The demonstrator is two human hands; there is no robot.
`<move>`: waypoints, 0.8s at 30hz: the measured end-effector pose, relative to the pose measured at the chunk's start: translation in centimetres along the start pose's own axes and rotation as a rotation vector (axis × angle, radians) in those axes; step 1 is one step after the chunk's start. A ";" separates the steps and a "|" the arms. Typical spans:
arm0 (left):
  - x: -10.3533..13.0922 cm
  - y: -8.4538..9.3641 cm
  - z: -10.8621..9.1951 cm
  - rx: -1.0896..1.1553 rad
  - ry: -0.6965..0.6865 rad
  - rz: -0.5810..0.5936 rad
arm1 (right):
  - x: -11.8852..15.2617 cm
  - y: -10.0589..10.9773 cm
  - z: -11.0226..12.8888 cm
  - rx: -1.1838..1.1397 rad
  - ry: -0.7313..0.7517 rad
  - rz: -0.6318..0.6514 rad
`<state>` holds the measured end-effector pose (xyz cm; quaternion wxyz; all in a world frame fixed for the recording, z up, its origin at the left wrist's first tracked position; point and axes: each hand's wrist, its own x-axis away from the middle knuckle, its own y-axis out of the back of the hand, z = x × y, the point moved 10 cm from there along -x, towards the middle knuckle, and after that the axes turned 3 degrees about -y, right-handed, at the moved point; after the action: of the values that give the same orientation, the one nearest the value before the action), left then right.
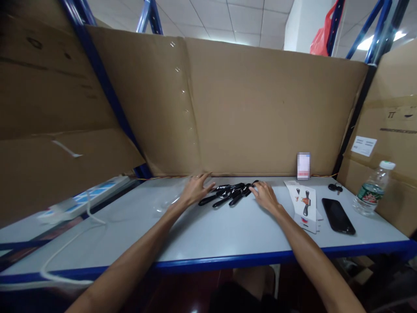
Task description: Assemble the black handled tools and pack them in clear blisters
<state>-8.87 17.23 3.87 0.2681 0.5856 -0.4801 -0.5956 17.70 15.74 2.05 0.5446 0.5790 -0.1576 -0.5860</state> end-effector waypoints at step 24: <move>0.9 -4.2 -2.2 0.066 -0.053 0.235 | 0.4 -0.9 1.8 0.009 0.041 0.039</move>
<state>-5.90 17.55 0.14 0.3038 0.5179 -0.5716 -0.5593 15.90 14.96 1.67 0.5564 0.5901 -0.1606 -0.5625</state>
